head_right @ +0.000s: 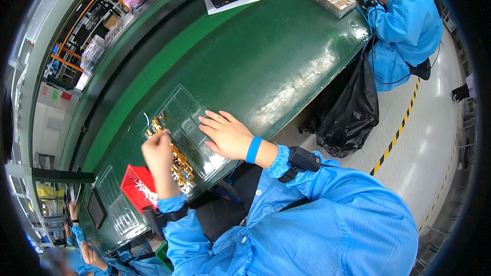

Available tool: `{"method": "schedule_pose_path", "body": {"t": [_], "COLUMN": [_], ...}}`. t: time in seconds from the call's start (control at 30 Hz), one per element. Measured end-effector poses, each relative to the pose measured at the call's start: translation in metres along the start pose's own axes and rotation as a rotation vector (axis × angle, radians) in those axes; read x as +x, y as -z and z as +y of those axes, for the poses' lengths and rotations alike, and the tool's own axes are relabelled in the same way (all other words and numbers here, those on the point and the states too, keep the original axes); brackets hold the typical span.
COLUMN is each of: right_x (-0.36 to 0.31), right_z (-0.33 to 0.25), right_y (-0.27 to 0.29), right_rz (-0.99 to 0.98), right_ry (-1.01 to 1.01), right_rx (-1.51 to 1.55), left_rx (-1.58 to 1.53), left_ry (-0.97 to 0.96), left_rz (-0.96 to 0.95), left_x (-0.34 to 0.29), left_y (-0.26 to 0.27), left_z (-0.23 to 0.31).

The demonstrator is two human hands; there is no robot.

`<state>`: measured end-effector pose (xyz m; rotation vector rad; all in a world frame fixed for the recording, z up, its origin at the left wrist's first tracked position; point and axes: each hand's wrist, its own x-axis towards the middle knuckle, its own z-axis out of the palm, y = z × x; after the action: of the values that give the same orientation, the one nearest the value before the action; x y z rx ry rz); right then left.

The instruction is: Assembling small electronic components and flexible printed circuits at a manufacturing workstation.

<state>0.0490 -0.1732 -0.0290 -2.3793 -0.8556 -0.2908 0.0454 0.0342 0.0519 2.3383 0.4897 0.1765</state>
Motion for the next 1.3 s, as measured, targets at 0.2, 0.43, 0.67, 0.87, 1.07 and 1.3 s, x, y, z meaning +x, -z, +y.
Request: {"method": "schedule_pose_path", "body": {"t": [0.2,0.43,0.67,0.87,1.07,1.3], "right_x": [0.002,0.014,-0.001,-0.016,-0.017,-0.02], "right_z": [-0.005,-0.056,-0.092,-0.119,-0.15,-0.175], "right_y": [0.009,0.035,0.03,0.04,0.042,0.039], "right_rz": [0.01,-0.291,-0.678,-0.912,-0.861,-0.5], "right_ry": [-0.019,-0.379,-0.686,-0.666,-0.414,0.024], "right_rx": [0.176,1.792,2.344,1.993,1.601,1.053], "left_rx": [-0.947,-1.233,-1.349,-1.277,-1.152,-0.116], "left_ry": [0.085,-0.014,0.078,0.14,0.16,0.008], "left_rz": [-0.083,-0.386,-0.29,-0.149,-0.067,0.461], "left_x": [-0.014,-0.081,-0.167,-0.228,-0.261,-0.263], "left_y": [0.059,0.082,0.097,0.12,0.14,0.12], "left_z": [0.011,0.006,-0.053,-0.089,-0.105,-0.085]}}
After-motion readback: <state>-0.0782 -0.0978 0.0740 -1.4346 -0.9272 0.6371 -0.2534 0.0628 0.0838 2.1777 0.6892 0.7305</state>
